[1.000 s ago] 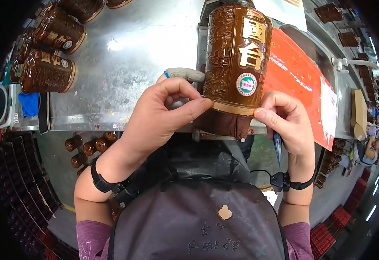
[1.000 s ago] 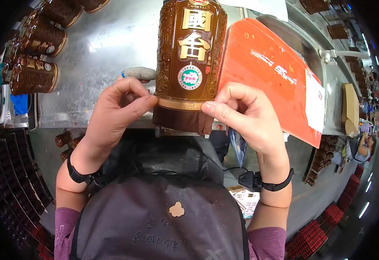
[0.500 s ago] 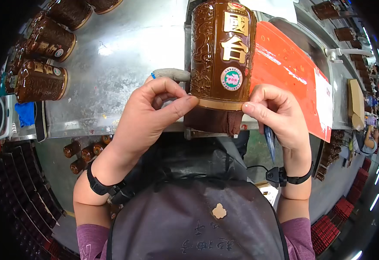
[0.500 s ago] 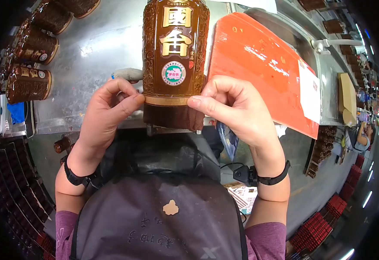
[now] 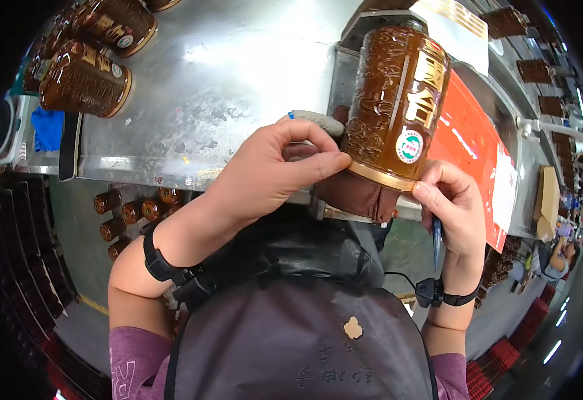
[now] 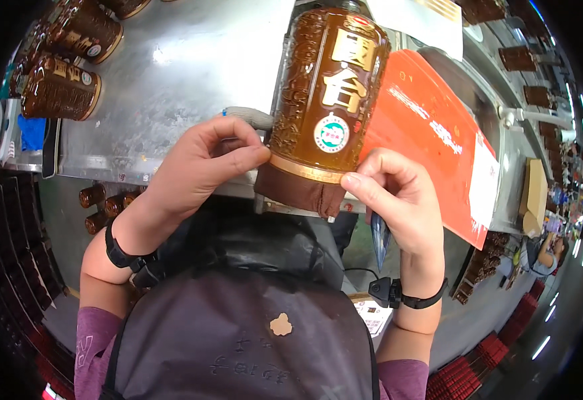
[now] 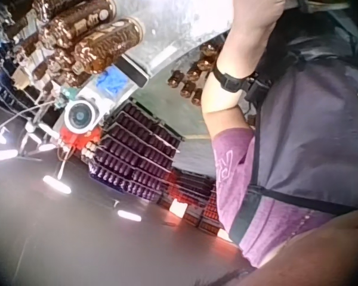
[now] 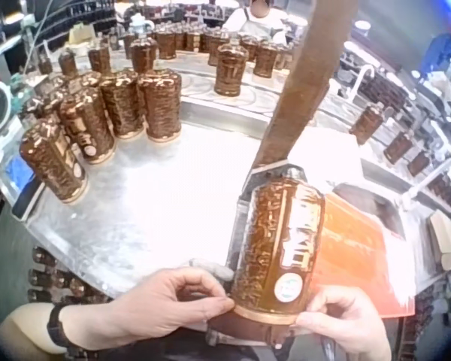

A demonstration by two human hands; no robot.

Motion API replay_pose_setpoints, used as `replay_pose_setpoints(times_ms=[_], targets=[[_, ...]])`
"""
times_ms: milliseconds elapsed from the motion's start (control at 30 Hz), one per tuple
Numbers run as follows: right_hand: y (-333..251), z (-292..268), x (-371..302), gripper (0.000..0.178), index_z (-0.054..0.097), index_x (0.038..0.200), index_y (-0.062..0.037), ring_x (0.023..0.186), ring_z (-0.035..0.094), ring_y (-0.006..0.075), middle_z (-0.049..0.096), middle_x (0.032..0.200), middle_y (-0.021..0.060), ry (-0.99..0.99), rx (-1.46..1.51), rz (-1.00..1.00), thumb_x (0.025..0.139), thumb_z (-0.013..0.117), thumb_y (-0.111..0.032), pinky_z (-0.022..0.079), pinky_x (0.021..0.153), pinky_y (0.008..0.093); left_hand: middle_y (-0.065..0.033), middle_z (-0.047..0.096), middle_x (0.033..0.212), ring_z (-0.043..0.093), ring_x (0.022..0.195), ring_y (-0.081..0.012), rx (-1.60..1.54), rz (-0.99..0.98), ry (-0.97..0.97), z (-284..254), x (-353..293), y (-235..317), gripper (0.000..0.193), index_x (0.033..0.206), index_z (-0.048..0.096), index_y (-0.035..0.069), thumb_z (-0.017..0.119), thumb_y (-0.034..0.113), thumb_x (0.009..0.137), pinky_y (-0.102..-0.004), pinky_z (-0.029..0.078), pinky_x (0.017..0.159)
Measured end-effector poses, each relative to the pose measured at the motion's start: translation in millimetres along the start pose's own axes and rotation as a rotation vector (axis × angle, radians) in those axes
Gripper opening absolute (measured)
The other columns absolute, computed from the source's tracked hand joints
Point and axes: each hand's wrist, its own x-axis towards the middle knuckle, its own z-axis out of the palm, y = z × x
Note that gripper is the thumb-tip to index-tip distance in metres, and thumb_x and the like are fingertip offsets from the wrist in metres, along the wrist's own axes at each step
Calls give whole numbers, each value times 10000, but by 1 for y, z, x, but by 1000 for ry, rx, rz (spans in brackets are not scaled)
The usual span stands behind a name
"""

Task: Manually applying decorative labels and stickers to ceramic liquor bottles.

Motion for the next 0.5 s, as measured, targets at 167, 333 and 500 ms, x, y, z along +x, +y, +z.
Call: replay_pose_setpoints(times_ms=[167,333,500], targets=[[0,0,-1,180,602,781,-62,564,470,17,529,686,-59,-6,-11,6,881,746,-104,384,482,197,30,647,937,586,905,-47,-42,-3,-55,-5,3,-3,77,950,658,56,703,114,930,-226,462,819],[2,-1,-1,170,600,792,-54,567,464,23,530,714,-43,18,-11,-2,882,739,-94,378,474,196,34,641,934,576,905,-49,-39,-2,-86,-10,6,-8,86,925,659,63,709,133,930,-233,452,834],[3,-3,-2,162,596,797,-48,562,466,31,527,731,-37,9,-4,-4,887,728,-80,380,471,197,37,635,924,564,915,-51,-31,-2,-108,-11,8,-8,100,895,663,67,716,146,925,-236,445,847]])
